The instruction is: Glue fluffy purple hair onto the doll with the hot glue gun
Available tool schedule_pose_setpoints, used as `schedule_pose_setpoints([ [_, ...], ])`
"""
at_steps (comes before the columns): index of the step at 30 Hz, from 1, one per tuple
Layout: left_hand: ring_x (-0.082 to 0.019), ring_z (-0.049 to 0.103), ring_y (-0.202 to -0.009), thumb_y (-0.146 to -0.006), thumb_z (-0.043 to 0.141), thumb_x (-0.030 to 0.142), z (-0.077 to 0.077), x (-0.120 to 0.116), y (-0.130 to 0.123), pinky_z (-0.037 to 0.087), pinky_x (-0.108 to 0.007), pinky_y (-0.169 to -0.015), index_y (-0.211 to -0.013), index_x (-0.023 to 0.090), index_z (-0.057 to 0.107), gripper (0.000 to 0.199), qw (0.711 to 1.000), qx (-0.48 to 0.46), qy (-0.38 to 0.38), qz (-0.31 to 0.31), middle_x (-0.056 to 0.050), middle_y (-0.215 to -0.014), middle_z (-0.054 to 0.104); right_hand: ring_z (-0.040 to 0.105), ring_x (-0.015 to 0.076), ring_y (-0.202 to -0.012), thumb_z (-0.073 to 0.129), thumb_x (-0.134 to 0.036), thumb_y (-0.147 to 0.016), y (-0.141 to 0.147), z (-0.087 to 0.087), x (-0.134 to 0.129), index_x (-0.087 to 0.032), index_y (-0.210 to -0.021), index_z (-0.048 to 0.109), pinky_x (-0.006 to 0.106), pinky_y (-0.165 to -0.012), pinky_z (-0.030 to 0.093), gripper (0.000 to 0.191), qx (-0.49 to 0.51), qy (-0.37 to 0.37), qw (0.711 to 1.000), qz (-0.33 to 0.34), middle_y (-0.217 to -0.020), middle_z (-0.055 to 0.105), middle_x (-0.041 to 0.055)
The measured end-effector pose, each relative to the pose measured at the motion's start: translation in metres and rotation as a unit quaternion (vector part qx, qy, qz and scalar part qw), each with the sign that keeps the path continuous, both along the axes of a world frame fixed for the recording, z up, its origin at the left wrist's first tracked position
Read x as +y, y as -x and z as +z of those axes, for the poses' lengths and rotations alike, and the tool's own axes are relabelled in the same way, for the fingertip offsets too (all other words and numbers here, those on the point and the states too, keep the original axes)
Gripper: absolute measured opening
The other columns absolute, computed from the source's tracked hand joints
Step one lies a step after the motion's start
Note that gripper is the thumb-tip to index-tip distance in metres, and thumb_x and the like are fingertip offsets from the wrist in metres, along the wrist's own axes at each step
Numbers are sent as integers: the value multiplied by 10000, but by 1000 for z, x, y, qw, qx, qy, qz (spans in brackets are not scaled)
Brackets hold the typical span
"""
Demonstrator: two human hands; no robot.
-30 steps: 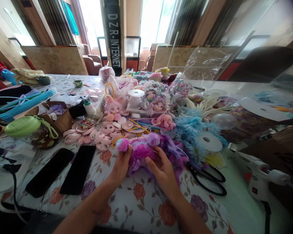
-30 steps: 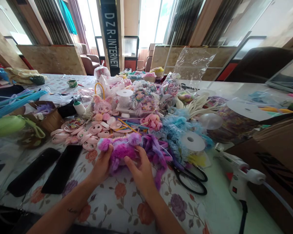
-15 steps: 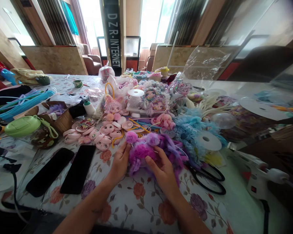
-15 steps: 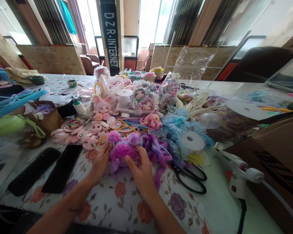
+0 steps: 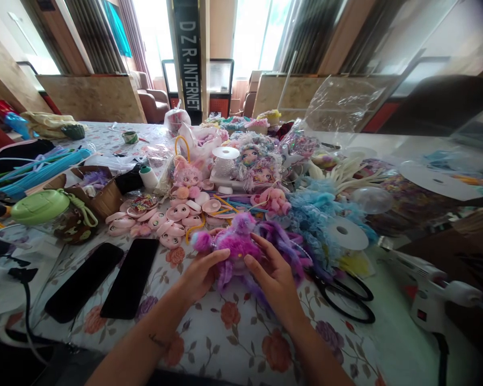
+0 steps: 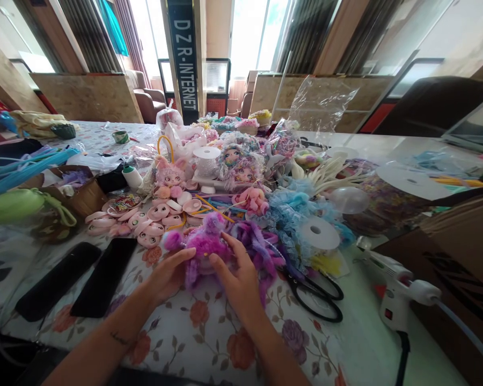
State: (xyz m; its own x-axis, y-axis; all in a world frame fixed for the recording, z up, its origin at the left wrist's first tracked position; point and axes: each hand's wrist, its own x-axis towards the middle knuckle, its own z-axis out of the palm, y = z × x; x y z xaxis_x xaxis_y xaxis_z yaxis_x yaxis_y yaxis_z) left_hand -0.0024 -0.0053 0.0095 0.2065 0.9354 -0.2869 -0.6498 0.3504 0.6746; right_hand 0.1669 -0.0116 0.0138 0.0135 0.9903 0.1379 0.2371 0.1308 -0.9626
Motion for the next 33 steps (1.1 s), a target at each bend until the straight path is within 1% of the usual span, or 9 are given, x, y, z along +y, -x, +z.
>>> schedule_pose_setpoints([
  [3,-288,697,-1111,-730,805,145,-2,0,0,556,-339,-931,-1065,165,732,344,1000,-8,9,1,-100,-957,791,583,318,-1248,654,-548,-855,0,2,-1,-220,-1307,610,504,-1087,445,561,-6,-2,1000,-5,-1357,631,101],
  [7,-283,709,-1088,-698,810,84,-3,-1,1,561,-374,-953,-1181,215,697,514,1000,2,-7,-6,-68,-977,793,590,316,-1239,620,-549,-877,0,3,-1,-211,-1320,596,516,-1090,440,558,-5,6,1000,-9,-1340,639,101],
  [9,-295,719,-1060,-685,815,80,-2,-2,2,555,-413,-982,-1195,219,698,541,999,21,-17,-19,-65,-979,795,587,318,-1244,613,-555,-879,0,2,-1,-209,-1324,594,517,-1093,437,564,-8,12,1000,-11,-1340,639,103],
  [14,-330,721,-1042,-647,831,82,-2,-2,1,554,-444,-987,-1137,208,739,514,999,29,5,-33,-71,-950,800,563,313,-1291,625,-584,-858,0,0,0,-225,-1322,591,488,-1107,437,588,-4,14,1000,-18,-1391,617,102],
  [18,-318,720,-1035,-655,806,66,0,-2,1,550,-427,-975,-1126,198,740,494,1000,8,-3,-28,-81,-978,795,599,290,-1261,629,-573,-861,-4,-2,2,-232,-1309,582,403,-997,543,565,39,11,999,-16,-1390,617,108],
  [21,-322,720,-1021,-651,786,67,2,-2,2,550,-433,-955,-1095,208,750,467,999,21,-4,-31,-81,-964,792,620,275,-1231,647,-525,-873,-7,-3,2,-256,-1315,572,373,-965,564,523,51,-2,999,2,-1380,623,88],
  [25,-327,720,-999,-637,787,71,1,-2,3,544,-425,-937,-1061,201,762,445,999,27,-5,-46,-87,-914,790,652,263,-1170,675,-457,-868,-6,-1,0,-270,-1301,581,378,-971,565,480,67,-3,997,28,-1336,640,72],
  [30,-299,729,-910,-636,796,84,1,-2,3,545,-401,-900,-994,189,779,374,998,41,-4,-55,-96,-946,788,658,268,-1150,660,-436,-882,-4,-1,-2,-281,-1303,575,410,-983,561,457,71,13,997,35,-1322,636,76],
  [33,-316,726,-957,-617,816,105,5,-2,4,535,-424,-937,-981,199,781,378,997,23,11,-68,-86,-926,791,606,271,-1238,660,-408,-892,-6,-3,-3,-290,-1312,564,424,-1039,522,447,74,-15,997,27,-1382,594,76],
])
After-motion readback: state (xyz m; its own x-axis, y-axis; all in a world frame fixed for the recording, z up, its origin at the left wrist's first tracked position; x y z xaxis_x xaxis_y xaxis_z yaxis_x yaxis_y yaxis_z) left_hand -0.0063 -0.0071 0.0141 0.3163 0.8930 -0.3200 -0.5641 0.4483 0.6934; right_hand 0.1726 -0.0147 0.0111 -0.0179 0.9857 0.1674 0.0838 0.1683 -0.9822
